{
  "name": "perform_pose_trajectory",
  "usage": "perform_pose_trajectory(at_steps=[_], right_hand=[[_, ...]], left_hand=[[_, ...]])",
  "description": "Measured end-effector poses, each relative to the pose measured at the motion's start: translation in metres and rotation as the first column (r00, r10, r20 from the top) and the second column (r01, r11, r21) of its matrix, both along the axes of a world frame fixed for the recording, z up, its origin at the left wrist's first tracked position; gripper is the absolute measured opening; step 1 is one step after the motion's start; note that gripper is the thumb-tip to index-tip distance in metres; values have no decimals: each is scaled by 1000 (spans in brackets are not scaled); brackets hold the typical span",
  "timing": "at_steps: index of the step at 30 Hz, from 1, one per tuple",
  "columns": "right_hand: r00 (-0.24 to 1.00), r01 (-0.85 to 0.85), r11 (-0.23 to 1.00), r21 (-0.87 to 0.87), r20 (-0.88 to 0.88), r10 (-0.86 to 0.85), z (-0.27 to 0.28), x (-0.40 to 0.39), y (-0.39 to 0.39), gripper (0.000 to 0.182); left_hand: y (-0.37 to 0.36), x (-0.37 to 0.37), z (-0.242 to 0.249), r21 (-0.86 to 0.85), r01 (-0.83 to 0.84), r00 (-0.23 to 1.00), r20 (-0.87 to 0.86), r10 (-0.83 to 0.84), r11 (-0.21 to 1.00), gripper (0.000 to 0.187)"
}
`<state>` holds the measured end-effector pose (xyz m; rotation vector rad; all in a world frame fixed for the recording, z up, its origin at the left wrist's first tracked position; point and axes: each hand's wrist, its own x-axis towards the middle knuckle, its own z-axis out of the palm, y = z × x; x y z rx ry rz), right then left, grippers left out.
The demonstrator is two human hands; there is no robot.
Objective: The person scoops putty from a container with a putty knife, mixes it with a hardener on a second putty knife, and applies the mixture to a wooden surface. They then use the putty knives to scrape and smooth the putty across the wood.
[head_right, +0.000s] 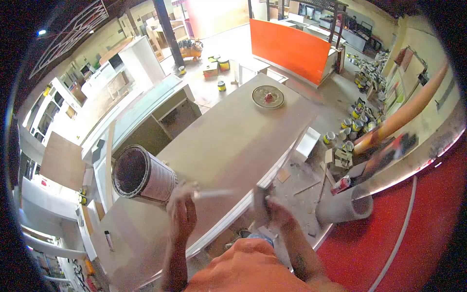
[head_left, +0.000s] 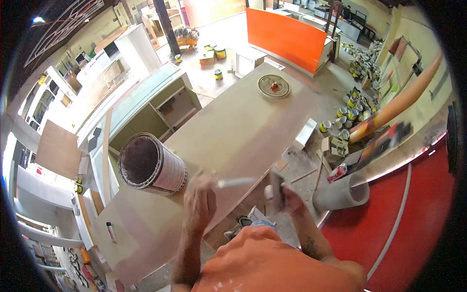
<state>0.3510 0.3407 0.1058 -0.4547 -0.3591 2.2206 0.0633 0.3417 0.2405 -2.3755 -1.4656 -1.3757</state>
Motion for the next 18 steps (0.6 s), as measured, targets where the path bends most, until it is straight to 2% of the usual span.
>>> perform_pose_trajectory(at_steps=[1, 3, 4, 5, 6, 7, 8, 9, 11, 12, 13, 14, 15, 16, 17, 18], right_hand=[[998, -31, 999, 11, 58, 30, -13, -13, -7, 64], [963, -255, 966, -49, -105, 249, -15, -35, -27, 65], [960, -271, 957, -101, 44, 276, -11, -47, -33, 61], [933, -278, 947, -163, 189, 307, -6, -56, -42, 58], [932, -277, 946, -170, 194, 308, 4, -64, -49, 58], [924, -325, 942, -86, 186, 335, 16, -70, -54, 49], [914, -369, 929, 1, 180, 363, 27, -75, -57, 42], [914, -370, 929, -1, 182, 364, 35, -78, -57, 42], [771, -408, 912, -29, 524, 362, 44, -84, -61, 34], [761, -488, 873, 3, 491, 424, 5, -81, -60, 27], [691, -503, 855, 125, 653, 311, 90, -91, -53, 27], [496, -707, 702, 87, 769, 404, 46, -78, -39, 28], [491, -719, 689, 96, 772, 405, 75, -88, -35, 29], [577, -684, 705, 190, 732, 362, 83, -100, -35, 29], [548, -724, 668, 172, 732, 404, 94, -108, -30, 29], [444, -805, 571, 160, 801, 402, 106, -113, -25, 29]], left_hand=[[-18, -1, -9, 27, 82, 995, 62, -84, 996, 12], [-50, -6, -33, 20, 188, 957, 220, -187, 982, 6], [-66, -7, -41, 0, 197, 931, 314, -187, 980, 6], [-79, -8, -48, -5, 199, 928, 321, -186, 980, 6], [-91, -9, -55, -18, 126, 935, 337, -113, 992, 7], [-103, -8, -62, -33, 51, 936, 351, -37, 998, 8], [-117, -2, -73, -63, 40, 870, 494, -4, 997, 16], [-123, -1, -78, -64, 40, 868, 496, -3, 997, 16], [-140, -5, -85, -150, 16, 673, 733, 100, 989, 23], [-146, -12, -89, -164, -6, 669, 733, 126, 986, 23], [-152, -19, -91, -206, 319, 177, 972, 155, 925, 36], [-159, -24, -92, -34, 558, -369, 885, 285, 829, 50], [-164, -25, -79, 7, 581, -427, 854, 297, 814, 55], [-162, -27, -66, 65, 601, -479, 827, 294, 796, 59], [-162, -30, -67, 60, 556, -505, 817, 279, 829, 59], [-165, -31, -69, -34, 653, -345, 876, 336, 757, 60]])
